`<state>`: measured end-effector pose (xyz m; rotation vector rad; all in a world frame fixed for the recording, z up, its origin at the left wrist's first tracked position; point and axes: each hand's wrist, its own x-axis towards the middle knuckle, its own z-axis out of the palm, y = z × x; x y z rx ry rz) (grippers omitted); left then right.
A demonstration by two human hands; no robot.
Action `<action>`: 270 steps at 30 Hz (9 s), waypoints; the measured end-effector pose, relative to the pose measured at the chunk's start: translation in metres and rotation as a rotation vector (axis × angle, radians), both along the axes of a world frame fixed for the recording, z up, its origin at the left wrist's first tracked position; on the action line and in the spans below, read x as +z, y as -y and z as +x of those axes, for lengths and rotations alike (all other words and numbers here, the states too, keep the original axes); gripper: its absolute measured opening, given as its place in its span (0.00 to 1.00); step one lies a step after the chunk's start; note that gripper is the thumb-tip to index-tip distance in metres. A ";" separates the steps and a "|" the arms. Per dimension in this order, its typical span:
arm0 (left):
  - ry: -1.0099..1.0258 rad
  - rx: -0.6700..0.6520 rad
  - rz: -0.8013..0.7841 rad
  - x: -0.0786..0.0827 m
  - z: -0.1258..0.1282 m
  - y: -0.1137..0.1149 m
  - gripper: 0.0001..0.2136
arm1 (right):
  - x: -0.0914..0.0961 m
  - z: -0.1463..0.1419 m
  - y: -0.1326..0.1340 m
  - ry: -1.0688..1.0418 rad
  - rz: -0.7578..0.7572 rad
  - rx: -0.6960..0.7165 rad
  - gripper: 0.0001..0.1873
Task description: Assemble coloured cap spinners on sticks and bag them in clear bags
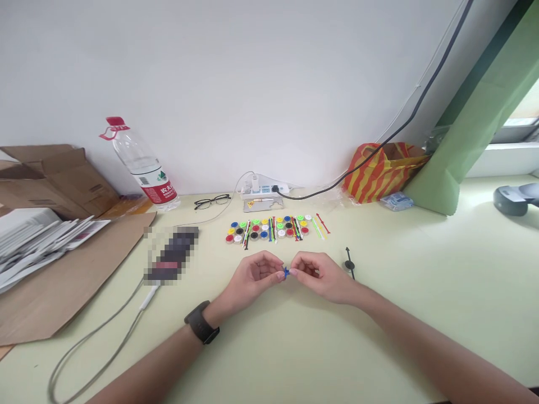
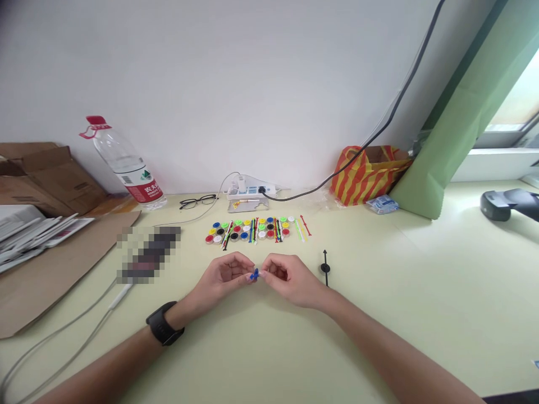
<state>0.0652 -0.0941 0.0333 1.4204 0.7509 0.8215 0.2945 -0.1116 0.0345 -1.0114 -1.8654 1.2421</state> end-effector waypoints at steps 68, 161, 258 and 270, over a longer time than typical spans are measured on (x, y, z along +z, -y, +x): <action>-0.008 -0.036 -0.013 0.004 -0.004 -0.002 0.11 | -0.007 -0.002 0.005 0.123 0.126 -0.013 0.09; -0.354 -0.055 0.193 -0.001 -0.001 0.002 0.12 | 0.021 0.031 0.016 1.316 0.092 -0.208 0.27; -0.384 -0.076 0.226 -0.002 -0.001 0.003 0.13 | -0.022 0.055 -0.043 0.761 0.407 -0.522 0.08; -0.398 -0.081 0.218 -0.002 -0.001 0.002 0.13 | -0.018 0.059 -0.043 0.826 0.432 -0.560 0.12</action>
